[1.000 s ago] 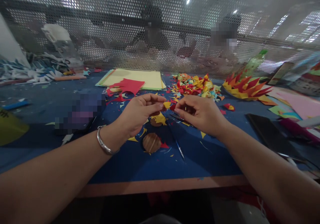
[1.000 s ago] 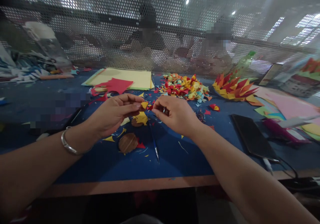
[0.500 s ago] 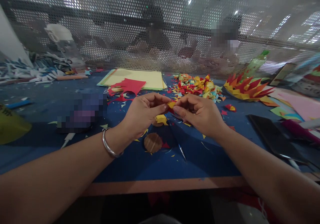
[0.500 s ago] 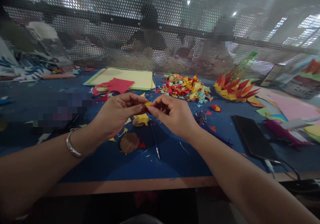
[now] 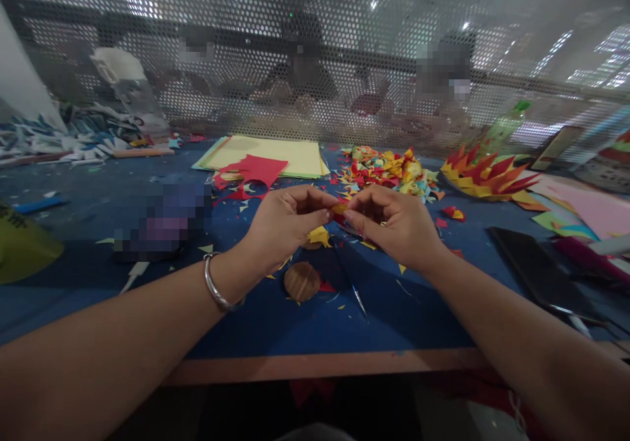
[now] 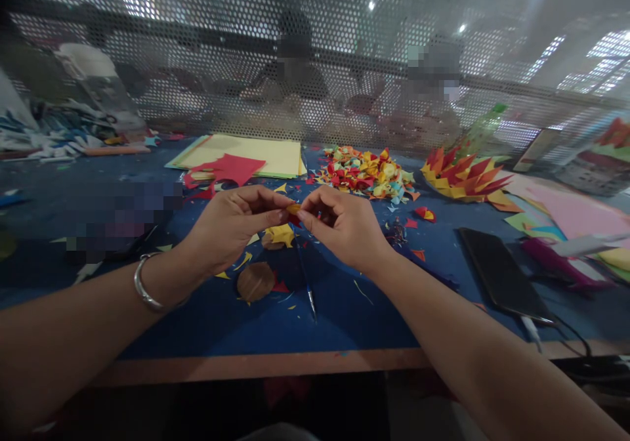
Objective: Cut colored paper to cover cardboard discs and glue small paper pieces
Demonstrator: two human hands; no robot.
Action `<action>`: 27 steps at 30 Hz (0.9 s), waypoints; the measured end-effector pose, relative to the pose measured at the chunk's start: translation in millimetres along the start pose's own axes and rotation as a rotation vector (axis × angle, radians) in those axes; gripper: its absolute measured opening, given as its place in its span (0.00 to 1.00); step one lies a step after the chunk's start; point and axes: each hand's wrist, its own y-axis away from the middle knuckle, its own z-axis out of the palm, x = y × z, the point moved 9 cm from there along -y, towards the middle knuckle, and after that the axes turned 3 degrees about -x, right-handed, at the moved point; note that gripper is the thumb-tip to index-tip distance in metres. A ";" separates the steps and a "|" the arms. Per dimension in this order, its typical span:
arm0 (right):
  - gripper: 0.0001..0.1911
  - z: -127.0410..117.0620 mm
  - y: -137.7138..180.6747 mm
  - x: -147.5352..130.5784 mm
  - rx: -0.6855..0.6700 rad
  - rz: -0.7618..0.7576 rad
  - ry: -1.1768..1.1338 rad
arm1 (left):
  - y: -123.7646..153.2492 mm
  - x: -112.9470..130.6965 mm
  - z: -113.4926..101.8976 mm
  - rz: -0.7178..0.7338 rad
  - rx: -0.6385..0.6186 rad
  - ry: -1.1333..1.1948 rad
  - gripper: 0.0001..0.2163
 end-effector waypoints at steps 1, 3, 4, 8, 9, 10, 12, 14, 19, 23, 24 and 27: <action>0.08 -0.3 0.1 -1.5 0.003 -0.013 0.009 | 0.1 -0.4 0.1 -0.003 0.001 0.006 0.09; 0.07 -1.5 0.3 -4.8 0.015 -0.041 0.034 | 0.5 -1.0 0.9 -0.011 -0.002 0.017 0.09; 0.06 -2.3 0.3 -6.2 0.023 -0.052 0.045 | 0.6 -1.4 1.1 -0.017 -0.001 0.029 0.09; 0.05 -3.3 0.7 -10.0 0.035 -0.081 0.093 | 0.6 -3.8 0.1 -0.046 0.019 0.125 0.08; 0.05 -2.9 1.0 -10.9 0.033 -0.091 0.111 | 0.3 -4.6 0.0 -0.053 0.020 0.149 0.08; 0.05 -2.2 1.2 -11.8 0.030 -0.103 0.130 | 0.0 -5.5 0.1 -0.059 0.020 0.168 0.08; 0.05 -0.5 2.0 -14.1 0.024 -0.139 0.162 | -0.5 -7.3 -0.3 -0.069 0.027 0.199 0.10; 0.05 1.0 2.8 -16.8 0.023 -0.183 0.184 | -0.9 -8.7 -1.2 -0.071 0.044 0.221 0.12; 0.03 5.1 3.5 -21.6 0.009 -0.269 0.226 | -2.2 -8.7 -4.0 -0.041 0.075 0.209 0.16; 0.02 6.5 3.1 -21.6 0.000 -0.286 0.222 | -2.8 -6.2 -6.1 -0.020 0.079 0.177 0.17; 0.02 6.2 3.0 -20.8 -0.001 -0.278 0.205 | -2.8 -4.9 -6.1 -0.012 0.075 0.173 0.17; 0.04 4.8 2.1 -15.3 -0.008 -0.208 0.130 | -2.3 -0.8 -5.2 0.013 0.055 0.167 0.17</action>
